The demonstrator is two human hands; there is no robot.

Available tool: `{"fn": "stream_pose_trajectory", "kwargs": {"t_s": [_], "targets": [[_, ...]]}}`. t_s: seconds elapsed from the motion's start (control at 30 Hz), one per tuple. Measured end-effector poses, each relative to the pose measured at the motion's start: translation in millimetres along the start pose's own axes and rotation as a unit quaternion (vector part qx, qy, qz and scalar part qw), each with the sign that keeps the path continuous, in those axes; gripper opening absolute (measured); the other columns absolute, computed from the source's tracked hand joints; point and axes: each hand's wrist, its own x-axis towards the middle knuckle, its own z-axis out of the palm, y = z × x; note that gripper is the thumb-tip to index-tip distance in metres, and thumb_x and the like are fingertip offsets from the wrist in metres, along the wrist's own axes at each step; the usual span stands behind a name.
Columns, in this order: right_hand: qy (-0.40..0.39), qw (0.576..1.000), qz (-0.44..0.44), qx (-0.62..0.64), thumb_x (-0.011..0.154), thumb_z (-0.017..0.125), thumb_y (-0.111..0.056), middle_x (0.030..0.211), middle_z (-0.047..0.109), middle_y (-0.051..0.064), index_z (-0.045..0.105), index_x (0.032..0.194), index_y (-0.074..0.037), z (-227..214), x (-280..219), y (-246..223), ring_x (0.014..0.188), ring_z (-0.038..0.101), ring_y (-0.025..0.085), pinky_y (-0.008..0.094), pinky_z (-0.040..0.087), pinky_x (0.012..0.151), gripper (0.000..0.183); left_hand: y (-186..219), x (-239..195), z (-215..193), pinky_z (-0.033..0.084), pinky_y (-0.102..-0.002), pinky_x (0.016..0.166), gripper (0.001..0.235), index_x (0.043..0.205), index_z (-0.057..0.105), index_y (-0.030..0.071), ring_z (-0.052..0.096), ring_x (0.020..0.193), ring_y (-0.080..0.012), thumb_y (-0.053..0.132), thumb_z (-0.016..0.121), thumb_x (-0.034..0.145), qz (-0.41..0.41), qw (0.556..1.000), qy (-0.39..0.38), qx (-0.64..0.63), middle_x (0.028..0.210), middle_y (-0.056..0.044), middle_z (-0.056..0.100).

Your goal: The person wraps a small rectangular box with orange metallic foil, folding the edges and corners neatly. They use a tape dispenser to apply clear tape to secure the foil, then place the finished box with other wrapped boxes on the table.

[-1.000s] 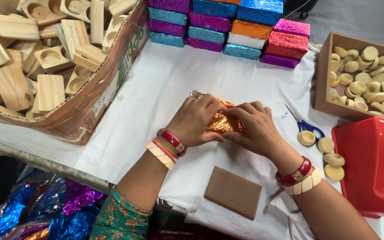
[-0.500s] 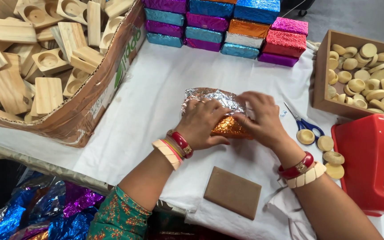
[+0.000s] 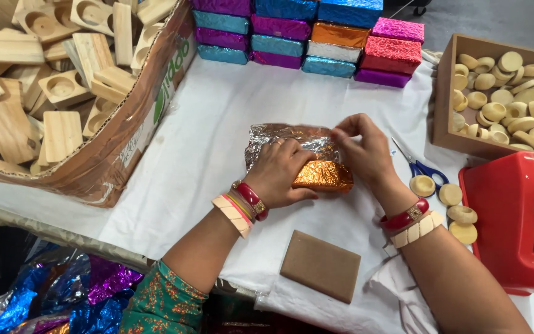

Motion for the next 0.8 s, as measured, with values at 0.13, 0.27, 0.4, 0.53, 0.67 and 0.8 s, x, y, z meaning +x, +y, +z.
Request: {"fn": "stream_pose_trajectory", "kwargs": {"t_s": [0.13,0.27,0.4,0.53,0.67,0.8], "targets": [[0.000,0.955,-0.258,-0.149,0.079,0.086,-0.026,0.108,0.068,0.017,0.060,0.130,0.005,5,1,-4,0.097,0.057,0.031,0.045,0.047,0.086,0.065,9,1,-3,0.040,-0.048,0.093,0.072,0.125,0.060,0.011,0.055,0.108,-0.0290,0.047,0.088,0.070,-0.036,0.999,-0.030,0.022,0.113,-0.009,0.056],[-0.049,0.971,-0.155,-0.177,0.083,0.080,-0.024,0.098,0.070,0.011,0.075,0.111,-0.010,8,-4,-11,0.096,0.063,0.028,0.041,0.051,0.088,0.032,16,-2,-9,0.041,-0.046,0.095,0.068,0.125,0.061,0.013,0.056,0.107,-0.0287,0.045,0.088,0.071,-0.028,0.998,-0.042,0.022,0.114,-0.009,0.056],[-0.022,0.965,-0.161,-0.206,0.081,0.082,-0.022,0.094,0.069,0.012,0.078,0.101,-0.009,8,-5,-9,0.093,0.060,0.031,0.043,0.050,0.084,0.025,25,-3,-13,0.044,-0.047,0.093,0.067,0.123,0.065,0.012,0.058,0.105,-0.0300,0.043,0.088,0.068,0.028,0.999,-0.034,-0.025,0.112,-0.010,0.059],[-0.029,0.976,-0.129,-0.171,0.086,0.079,-0.018,0.082,0.073,0.009,0.078,0.095,-0.008,5,-10,-11,0.077,0.066,0.025,0.040,0.054,0.072,0.013,34,-3,-22,0.045,-0.049,0.093,0.068,0.116,0.066,0.008,0.059,0.101,-0.0324,0.051,0.088,0.069,0.048,0.995,-0.060,-0.067,0.105,-0.012,0.061],[-0.015,0.987,-0.106,-0.119,0.090,0.077,-0.017,0.081,0.073,0.008,0.074,0.095,-0.006,5,-19,-22,0.070,0.068,0.021,0.035,0.055,0.062,0.012,29,-7,-16,0.047,-0.046,0.098,0.059,0.117,0.067,0.012,0.061,0.104,-0.0301,0.052,0.084,0.078,0.049,0.995,-0.047,-0.070,0.108,-0.010,0.062],[0.044,0.970,-0.206,-0.122,0.089,0.077,-0.011,0.084,0.072,0.010,0.074,0.095,-0.003,5,-23,-27,0.072,0.068,0.019,0.032,0.054,0.065,0.011,36,-4,-24,0.047,-0.047,0.095,0.062,0.120,0.065,0.009,0.060,0.101,-0.0330,0.049,0.084,0.077,0.058,0.996,-0.044,-0.046,0.109,-0.013,0.062]]}}
